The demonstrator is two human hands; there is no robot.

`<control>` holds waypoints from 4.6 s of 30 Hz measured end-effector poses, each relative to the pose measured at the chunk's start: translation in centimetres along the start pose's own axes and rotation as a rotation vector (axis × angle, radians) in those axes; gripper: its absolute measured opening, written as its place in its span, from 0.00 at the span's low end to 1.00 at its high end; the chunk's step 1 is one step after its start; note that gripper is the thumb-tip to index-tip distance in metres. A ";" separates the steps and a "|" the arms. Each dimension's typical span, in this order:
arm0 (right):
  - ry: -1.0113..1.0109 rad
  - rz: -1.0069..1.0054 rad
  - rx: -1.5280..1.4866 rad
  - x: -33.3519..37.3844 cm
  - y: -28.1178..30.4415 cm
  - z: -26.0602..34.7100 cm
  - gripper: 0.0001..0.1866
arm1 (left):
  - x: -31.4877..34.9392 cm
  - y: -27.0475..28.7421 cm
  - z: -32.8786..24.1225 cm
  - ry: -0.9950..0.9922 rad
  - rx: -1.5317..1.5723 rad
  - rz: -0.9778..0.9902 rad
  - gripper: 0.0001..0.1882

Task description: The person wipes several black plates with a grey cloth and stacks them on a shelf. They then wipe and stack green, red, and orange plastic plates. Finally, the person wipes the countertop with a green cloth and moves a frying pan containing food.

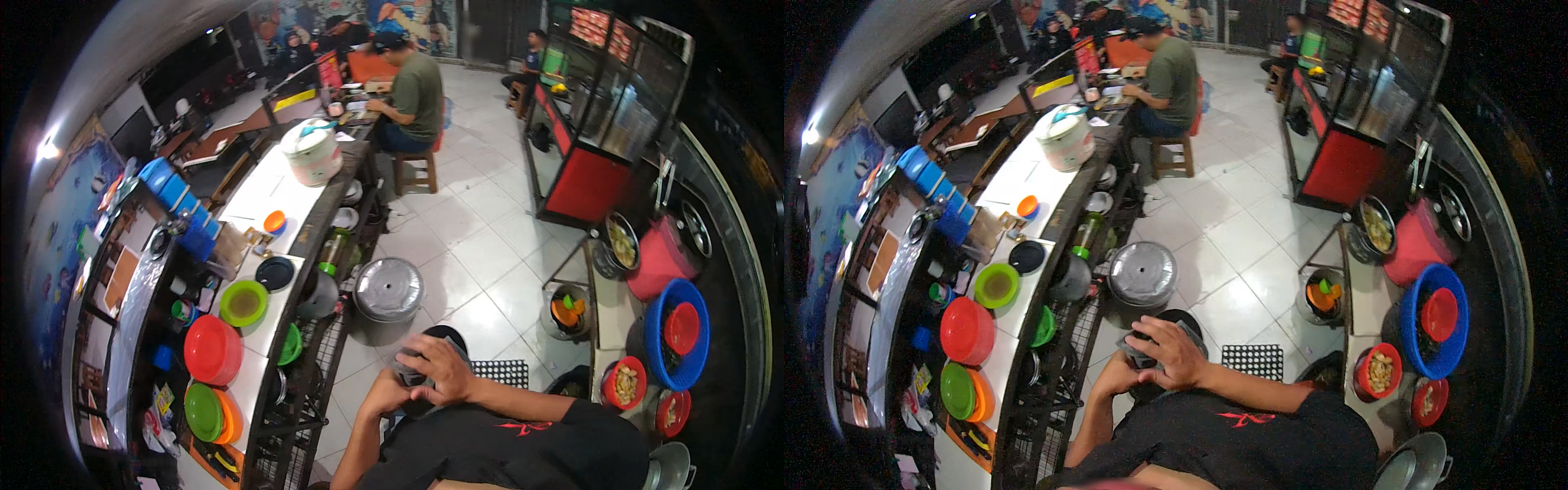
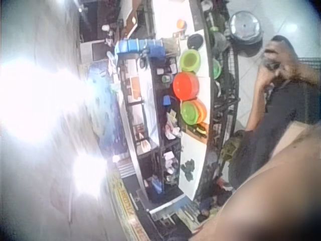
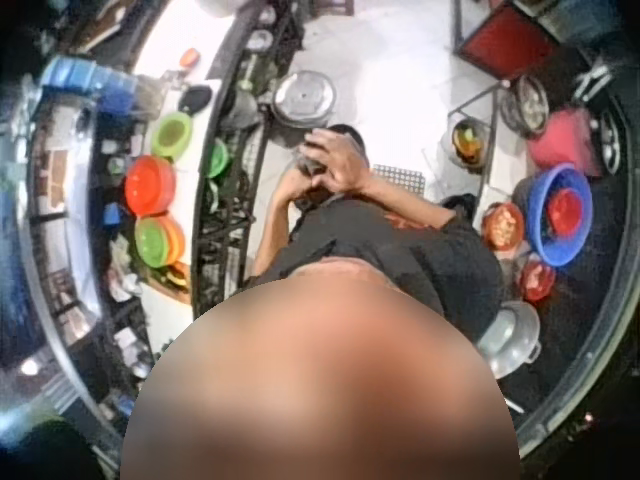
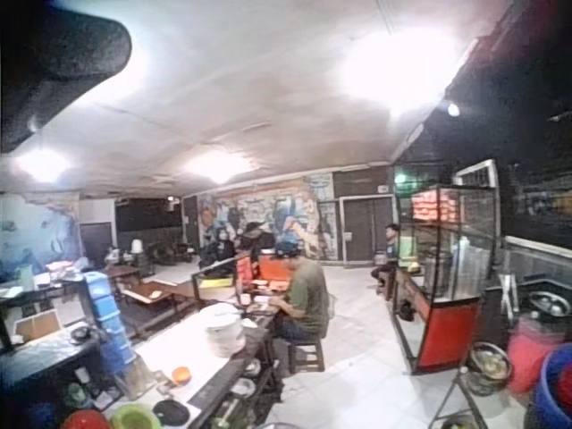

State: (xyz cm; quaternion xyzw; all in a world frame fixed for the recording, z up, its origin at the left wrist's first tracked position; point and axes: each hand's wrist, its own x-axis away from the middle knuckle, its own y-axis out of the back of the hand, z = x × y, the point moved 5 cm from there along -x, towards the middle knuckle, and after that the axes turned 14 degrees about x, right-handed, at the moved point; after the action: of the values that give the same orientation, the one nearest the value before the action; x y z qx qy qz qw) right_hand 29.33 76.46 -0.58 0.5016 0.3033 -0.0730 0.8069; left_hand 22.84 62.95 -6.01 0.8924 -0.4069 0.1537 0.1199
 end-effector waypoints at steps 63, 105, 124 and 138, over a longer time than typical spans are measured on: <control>-0.815 -0.281 -1.225 -13.6 -12.0 4.3 0.18 | 5.1 19.2 3.9 -0.704 0.712 -0.922 0.22; -0.439 0.693 -1.301 -28.0 -29.4 4.2 0.27 | 9.5 37.7 5.7 -0.226 0.174 -1.369 0.14; -0.705 0.377 -0.906 -13.0 -24.5 8.5 0.19 | 8.5 23.9 15.7 -0.267 0.808 -1.217 0.15; -0.559 0.329 -0.619 -17.6 -23.4 6.3 0.19 | 5.4 25.5 13.8 -0.214 0.597 -1.052 0.14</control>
State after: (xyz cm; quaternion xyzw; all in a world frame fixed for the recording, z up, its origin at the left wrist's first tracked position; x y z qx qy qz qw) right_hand 7.89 56.38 -6.59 0.2389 -0.0029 0.0177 0.9709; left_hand 9.20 38.23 -14.49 0.9792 0.1390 0.0908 -0.1168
